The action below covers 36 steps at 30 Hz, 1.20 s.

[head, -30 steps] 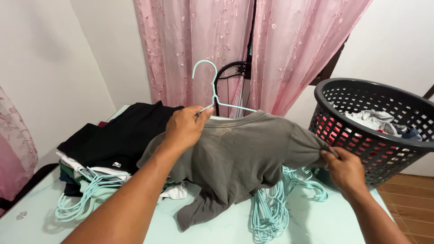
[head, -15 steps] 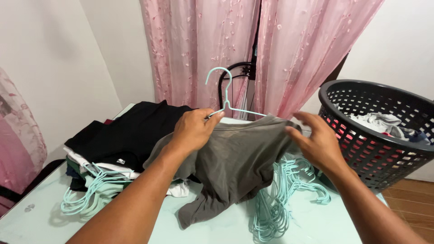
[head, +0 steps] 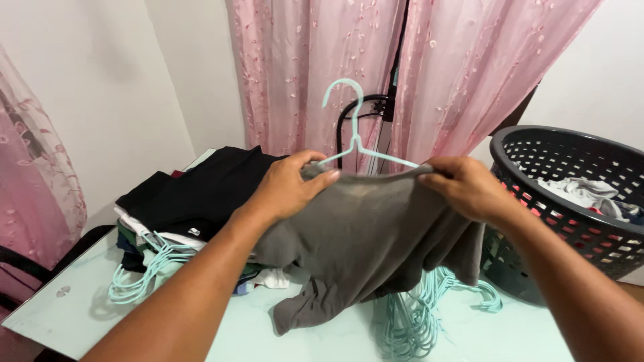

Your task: The person hangs a black t-shirt and a grey t-shirt on light blue plastic hangers. They pick up each shirt, place it on a hanger, and then set the hanger with the shirt onto a pile of clothes on the table.

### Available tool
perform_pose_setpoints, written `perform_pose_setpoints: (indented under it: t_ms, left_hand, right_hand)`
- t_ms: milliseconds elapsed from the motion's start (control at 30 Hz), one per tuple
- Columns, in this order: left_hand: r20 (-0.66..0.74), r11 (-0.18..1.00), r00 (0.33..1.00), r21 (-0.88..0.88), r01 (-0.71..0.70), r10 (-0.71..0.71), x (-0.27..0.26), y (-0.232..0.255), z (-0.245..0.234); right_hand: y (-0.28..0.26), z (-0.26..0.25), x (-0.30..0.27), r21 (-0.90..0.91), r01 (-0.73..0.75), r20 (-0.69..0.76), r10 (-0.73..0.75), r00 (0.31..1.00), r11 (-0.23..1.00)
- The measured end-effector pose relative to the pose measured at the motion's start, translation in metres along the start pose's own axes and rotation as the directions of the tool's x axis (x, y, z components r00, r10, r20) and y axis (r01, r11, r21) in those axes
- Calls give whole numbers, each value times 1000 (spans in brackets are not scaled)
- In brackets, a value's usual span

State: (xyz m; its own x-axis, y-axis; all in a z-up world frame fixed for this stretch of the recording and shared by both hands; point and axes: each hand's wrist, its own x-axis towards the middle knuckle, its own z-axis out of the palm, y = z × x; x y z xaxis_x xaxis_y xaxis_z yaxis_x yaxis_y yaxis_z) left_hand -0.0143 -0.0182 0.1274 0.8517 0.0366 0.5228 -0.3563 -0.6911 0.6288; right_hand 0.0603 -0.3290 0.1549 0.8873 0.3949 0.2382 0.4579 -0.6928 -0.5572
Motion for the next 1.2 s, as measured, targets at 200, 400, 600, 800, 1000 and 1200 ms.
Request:
perform_pose_setpoints:
  t_ms: [200, 400, 600, 800, 1000, 1200]
  left_hand:
    - [37, 990, 990, 45, 135, -137, -3, -27, -23]
    - [13, 965, 965, 11, 262, -262, 1, -65, -32]
    - [83, 880, 878, -9, 474, -472, 9, -95, -36]
    - [-400, 969, 908, 144, 199, -127, 42, -110, -59]
    - [-322, 871, 821, -316, 375, -471, 51, -122, -55]
    - [186, 768, 845, -353, 534, -502, 36, -107, -22]
  right_hand:
    - [17, -17, 14, 70, -79, -80, 85, 993, 994]
    - [22, -26, 21, 184, -95, -124, 119, 985, 978]
    - [10, -39, 34, 249, -107, -143, 146, 979, 963]
    - [-13, -56, 41, 265, -97, -251, 166, 954, 959]
    - [-42, -56, 43, 290, -78, -272, 160, 949, 954]
    - [-63, -57, 53, 273, -25, -285, 106, 953, 962]
